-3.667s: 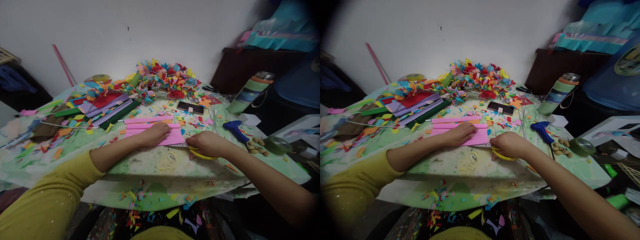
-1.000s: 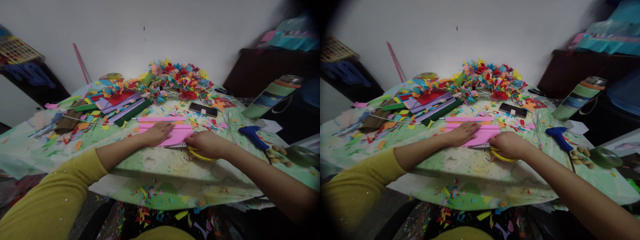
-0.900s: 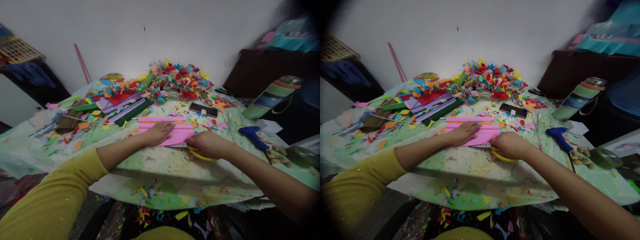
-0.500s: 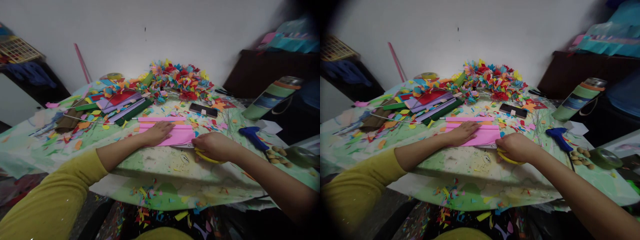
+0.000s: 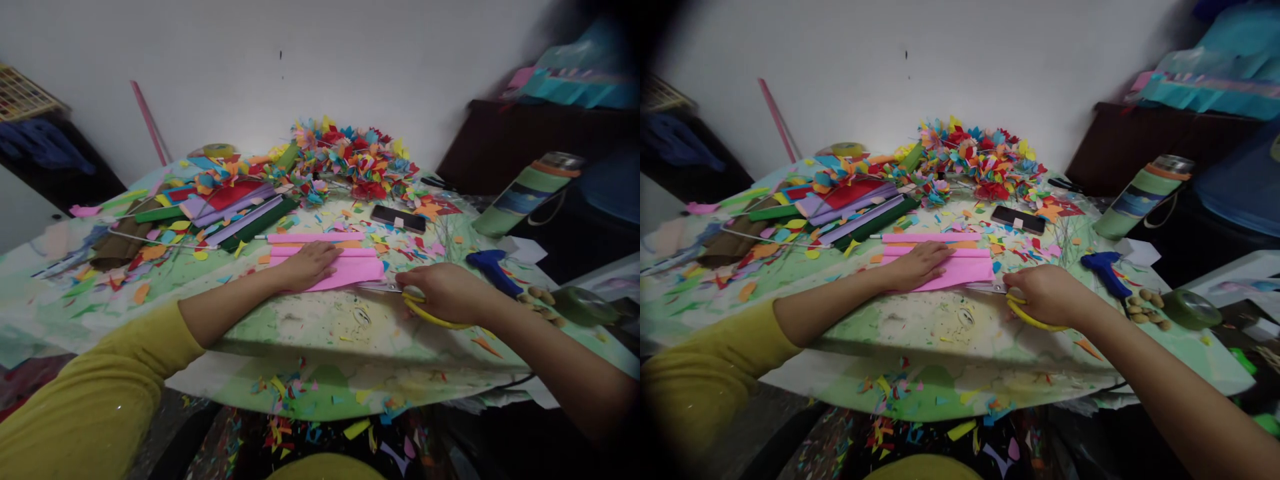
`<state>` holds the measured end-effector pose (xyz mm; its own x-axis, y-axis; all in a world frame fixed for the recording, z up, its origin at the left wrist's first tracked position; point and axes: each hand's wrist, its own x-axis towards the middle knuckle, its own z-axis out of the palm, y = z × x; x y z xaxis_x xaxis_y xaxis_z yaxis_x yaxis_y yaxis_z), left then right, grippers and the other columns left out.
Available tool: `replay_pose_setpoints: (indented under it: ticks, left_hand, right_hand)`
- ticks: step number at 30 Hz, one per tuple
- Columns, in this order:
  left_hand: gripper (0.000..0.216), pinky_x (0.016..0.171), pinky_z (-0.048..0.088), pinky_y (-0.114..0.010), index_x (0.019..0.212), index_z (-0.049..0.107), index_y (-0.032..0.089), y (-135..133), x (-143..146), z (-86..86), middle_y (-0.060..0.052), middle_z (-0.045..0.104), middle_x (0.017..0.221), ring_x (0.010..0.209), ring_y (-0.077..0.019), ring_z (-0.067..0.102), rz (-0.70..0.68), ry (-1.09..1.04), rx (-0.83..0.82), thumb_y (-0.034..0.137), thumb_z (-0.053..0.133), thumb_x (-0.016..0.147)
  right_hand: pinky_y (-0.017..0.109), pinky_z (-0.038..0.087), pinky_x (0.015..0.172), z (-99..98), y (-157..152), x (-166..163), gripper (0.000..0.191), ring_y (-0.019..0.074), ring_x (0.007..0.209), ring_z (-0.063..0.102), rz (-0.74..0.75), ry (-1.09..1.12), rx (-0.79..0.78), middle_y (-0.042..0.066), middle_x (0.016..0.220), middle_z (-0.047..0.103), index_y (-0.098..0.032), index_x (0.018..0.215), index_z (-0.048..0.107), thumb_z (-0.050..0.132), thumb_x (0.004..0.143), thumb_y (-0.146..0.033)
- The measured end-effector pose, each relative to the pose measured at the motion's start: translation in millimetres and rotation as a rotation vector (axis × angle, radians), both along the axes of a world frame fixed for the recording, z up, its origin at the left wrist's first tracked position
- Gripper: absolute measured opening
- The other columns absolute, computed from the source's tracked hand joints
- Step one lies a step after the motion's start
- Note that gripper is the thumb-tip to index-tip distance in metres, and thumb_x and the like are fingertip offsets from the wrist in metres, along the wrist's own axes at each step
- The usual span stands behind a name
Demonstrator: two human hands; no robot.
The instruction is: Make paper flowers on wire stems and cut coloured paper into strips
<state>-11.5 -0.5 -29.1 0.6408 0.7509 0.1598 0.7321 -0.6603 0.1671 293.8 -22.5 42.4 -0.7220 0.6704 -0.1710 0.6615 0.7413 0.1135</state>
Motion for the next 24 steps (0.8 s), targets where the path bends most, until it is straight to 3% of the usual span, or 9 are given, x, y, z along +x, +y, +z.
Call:
replay_pose_setpoints:
  ticks: [8,14,18,20,24]
  left_hand:
    - [0.038,0.101,0.031,-0.044,0.115,0.059,0.020,-10.2,0.7,12.2,-0.014,0.049,0.127,0.120,-0.0277,0.043,-0.135,-0.048,0.024,0.043,0.039,0.093]
    - [0.031,0.086,0.037,-0.037,0.091,0.061,0.015,-18.5,10.5,16.1,-0.011,0.059,0.101,0.096,-0.0237,0.051,-0.108,-0.161,-0.053,0.045,0.054,0.085]
    - [0.021,0.076,0.039,-0.032,0.077,0.058,0.014,-17.9,14.4,14.8,-0.008,0.059,0.087,0.083,-0.0196,0.052,-0.078,-0.203,-0.159,0.033,0.055,0.083]
    - [0.017,0.077,0.040,-0.031,0.078,0.059,0.014,-17.0,14.1,13.8,-0.007,0.060,0.085,0.082,-0.0190,0.052,-0.070,-0.233,-0.195,0.029,0.052,0.084]
    - [0.026,0.087,0.039,-0.036,0.099,0.059,0.014,-18.2,13.0,11.4,-0.010,0.061,0.103,0.097,-0.0230,0.052,-0.029,-0.247,-0.197,0.034,0.056,0.083]
  right_hand:
    - [0.029,0.028,0.058,4.8,-3.0,15.3,0.037,0.0218,0.076,0.062,-0.037,-0.002,0.003,0.007,0.090,0.069,-0.022,0.103,0.061,0.051,0.084,-0.052]
    - [0.031,0.027,0.058,9.3,-9.4,13.0,0.032,0.0228,0.076,0.062,-0.063,-0.023,0.009,0.008,0.088,0.069,-0.021,0.102,0.061,0.054,0.084,-0.046]
    - [0.030,0.028,0.058,7.8,-10.6,12.4,0.031,0.0228,0.077,0.062,-0.050,-0.007,0.004,0.007,0.090,0.069,-0.023,0.104,0.061,0.051,0.085,-0.046]
    - [0.029,0.030,0.059,6.5,-11.0,12.9,0.033,0.0227,0.078,0.062,-0.046,0.006,0.008,0.006,0.093,0.069,-0.025,0.107,0.060,0.050,0.085,-0.047]
    - [0.030,0.032,0.061,4.0,-12.4,13.0,0.039,0.0235,0.080,0.062,-0.034,0.016,0.015,0.006,0.094,0.068,-0.025,0.109,0.060,0.051,0.083,-0.052]
